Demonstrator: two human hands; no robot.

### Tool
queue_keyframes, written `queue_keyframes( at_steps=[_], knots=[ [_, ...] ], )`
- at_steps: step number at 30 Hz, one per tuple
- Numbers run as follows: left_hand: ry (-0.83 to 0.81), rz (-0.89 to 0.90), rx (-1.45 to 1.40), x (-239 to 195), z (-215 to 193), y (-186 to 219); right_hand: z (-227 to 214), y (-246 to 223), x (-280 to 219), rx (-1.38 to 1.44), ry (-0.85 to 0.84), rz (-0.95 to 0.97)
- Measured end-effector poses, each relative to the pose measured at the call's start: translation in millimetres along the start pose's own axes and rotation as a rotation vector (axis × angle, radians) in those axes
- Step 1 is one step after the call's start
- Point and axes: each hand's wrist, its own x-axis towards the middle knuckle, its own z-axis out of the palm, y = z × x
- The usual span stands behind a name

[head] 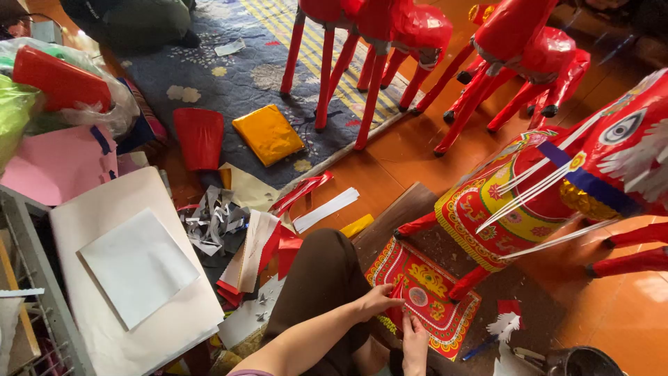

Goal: Decorating a large paper horse figure by attaching small paper flowers and ornaments to its surface.

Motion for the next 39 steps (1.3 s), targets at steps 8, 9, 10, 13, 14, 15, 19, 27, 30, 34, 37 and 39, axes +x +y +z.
queue_keyframes(
  at_steps=[8, 9, 10, 13, 14, 15, 19, 27, 30, 34, 37, 39],
  knots=[
    [-0.017, 0.031, 0.049, -2, -4, -2, -1, -2, -1, 0.049, 0.000, 0.005],
    [-0.024, 0.017, 0.069, -7, -4, 4, -2, -3, -2, 0.016, 0.012, -0.021],
    [-0.025, 0.022, 0.071, -3, -5, -1, -1, 0, 0, 0.017, 0.012, -0.027],
    [-0.049, 0.047, 0.008, 5, -6, -11, 0, 3, 2, 0.072, -0.025, -0.072],
    [-0.039, 0.039, 0.031, 5, -6, -11, 1, 0, 0, 0.070, -0.006, -0.036],
    [-0.028, 0.032, 0.054, 5, -7, -11, 3, -3, -2, 0.068, 0.013, 0.002],
    [-0.063, 0.043, 0.015, 6, -7, -10, 0, -7, -4, 0.004, 0.037, -0.008],
    [-0.018, 0.041, 0.144, -3, -5, -5, -3, -6, -11, 0.016, -0.018, -0.119],
    [-0.042, 0.115, 0.133, 4, -9, -14, -2, -7, -15, -0.006, -0.055, -0.159],
    [-0.058, 0.106, 0.080, 9, -9, -21, -3, -5, -16, -0.066, -0.010, -0.179],
    [-0.032, 0.126, 0.195, 7, -9, -19, -2, -13, -23, -0.019, -0.001, -0.200],
    [-0.059, 0.084, 0.097, -4, -6, -9, -2, -16, -25, -0.042, 0.062, -0.124]
  ],
)
